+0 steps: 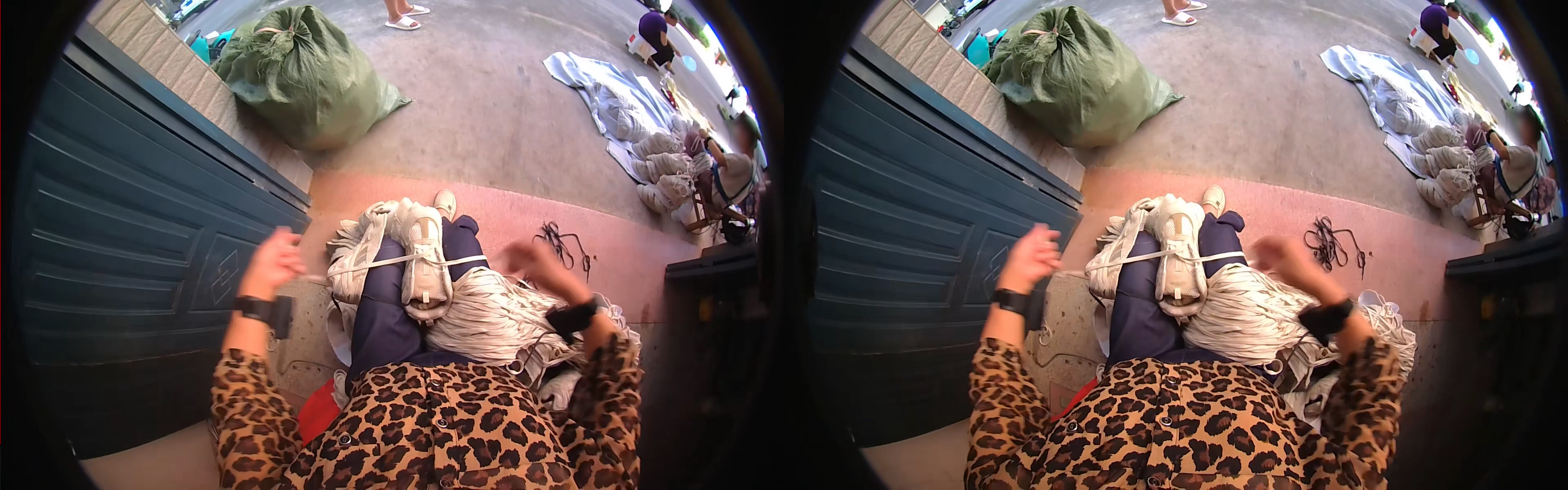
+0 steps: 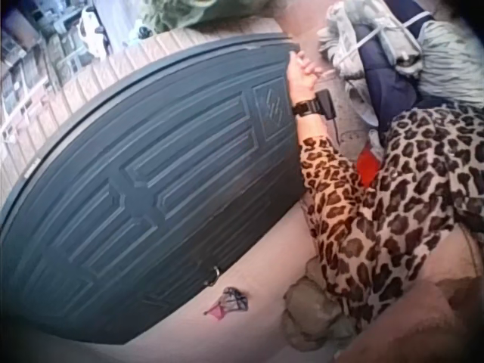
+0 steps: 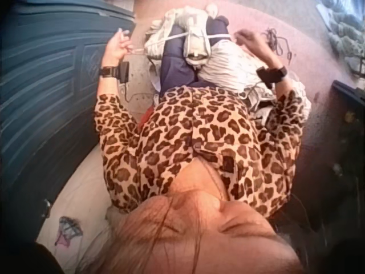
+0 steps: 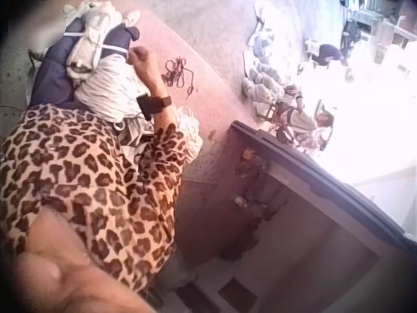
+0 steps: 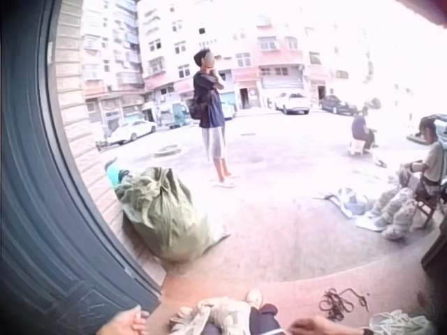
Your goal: Insert and thread laces through the eyelets of a shoe.
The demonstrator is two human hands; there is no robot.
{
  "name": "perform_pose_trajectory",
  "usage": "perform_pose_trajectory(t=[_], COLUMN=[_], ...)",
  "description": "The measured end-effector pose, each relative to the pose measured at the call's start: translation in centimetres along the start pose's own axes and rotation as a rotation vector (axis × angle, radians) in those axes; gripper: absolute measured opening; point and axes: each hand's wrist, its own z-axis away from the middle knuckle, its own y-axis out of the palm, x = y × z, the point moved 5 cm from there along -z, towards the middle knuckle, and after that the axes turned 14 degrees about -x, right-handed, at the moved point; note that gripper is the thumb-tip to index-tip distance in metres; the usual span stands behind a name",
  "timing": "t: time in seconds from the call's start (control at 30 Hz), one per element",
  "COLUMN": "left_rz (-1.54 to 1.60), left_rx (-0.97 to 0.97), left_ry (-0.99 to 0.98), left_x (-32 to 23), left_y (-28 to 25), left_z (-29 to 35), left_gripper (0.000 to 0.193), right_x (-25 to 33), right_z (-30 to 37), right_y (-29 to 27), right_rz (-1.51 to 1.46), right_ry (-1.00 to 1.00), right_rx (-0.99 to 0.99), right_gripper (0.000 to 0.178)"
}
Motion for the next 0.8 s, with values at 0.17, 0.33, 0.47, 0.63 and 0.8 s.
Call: perform_pose_trajectory(t=[0.17,0.33,0.47,0.63,0.8], left_rz=[-0.465,-0.997,-0.92,-0.926,-1.242], left_rx=[0.382,0.211,0.253,0.094,-0.122], left_ry=[-0.12,1.302,1.001,0.683,1.244], left_x=[12.5,8.2,8.7,11.6,11.1], left_y=[12.2,15.3,14.3,12.4,13.1], left_z=[-1.7,-1.1,-0.7,-0.6,-0.5], left_gripper=[0.017,0.026,0.024,0.024,0.026], right_x=[-1.1,-0.9,-2.1,-1.8,-1.2], right_z=[-2.4,-4.8,-6.1,-6.3,-5.9], right_y=[10.3,10.5,10.6,11.2,12.1], right_rz=[0.374,0.47,0.548,0.544,0.733], right_ry=[-0.548,-0.666,-0.582,-0.558,-0.699], right_rx=[0.031,-0.212,-0.232,-0.139,-0.213], right_gripper=[0.01,0.009,0.012,0.01,0.01])
